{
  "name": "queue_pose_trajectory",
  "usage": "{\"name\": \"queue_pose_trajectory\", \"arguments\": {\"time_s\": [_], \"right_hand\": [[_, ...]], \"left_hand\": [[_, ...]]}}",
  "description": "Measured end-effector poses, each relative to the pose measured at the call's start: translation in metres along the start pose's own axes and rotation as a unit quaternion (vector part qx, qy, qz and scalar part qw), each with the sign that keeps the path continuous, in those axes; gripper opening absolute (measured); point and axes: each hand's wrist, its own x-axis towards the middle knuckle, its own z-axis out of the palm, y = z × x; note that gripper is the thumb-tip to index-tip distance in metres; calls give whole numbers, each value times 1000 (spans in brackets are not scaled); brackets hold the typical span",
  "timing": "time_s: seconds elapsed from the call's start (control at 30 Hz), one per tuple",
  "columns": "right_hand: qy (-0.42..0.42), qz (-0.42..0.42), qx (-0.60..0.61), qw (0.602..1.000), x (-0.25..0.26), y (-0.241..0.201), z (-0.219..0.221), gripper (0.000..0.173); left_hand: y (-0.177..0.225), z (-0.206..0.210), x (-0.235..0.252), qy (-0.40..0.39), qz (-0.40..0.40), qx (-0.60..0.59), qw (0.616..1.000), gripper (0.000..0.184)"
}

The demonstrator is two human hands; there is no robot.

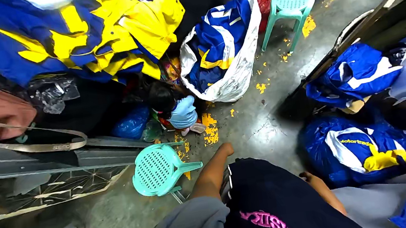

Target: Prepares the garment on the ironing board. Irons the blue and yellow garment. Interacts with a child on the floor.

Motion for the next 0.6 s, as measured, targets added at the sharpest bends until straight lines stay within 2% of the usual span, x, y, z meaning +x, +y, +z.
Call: {"name": "queue_pose_trajectory", "arguments": {"time_s": [0.2,0.33,0.43,0.53,0.6], "right_hand": [[-8,12,10,1000,17,7,8,42],[10,34,79,996,30,19,12,38],[9,88,135,987,46,47,27,38],[-44,179,142,973,57,80,39,45],[-67,184,148,969,72,120,53,47]], "left_hand": [[2,3,-4,-16,2,20,1000,39],[-4,7,-6,-15,-4,17,1000,39],[-9,11,-8,-7,-12,-9,1000,39],[-12,17,-9,-4,-16,-23,1000,39],[-15,19,-10,-4,-16,-29,999,39]]}}
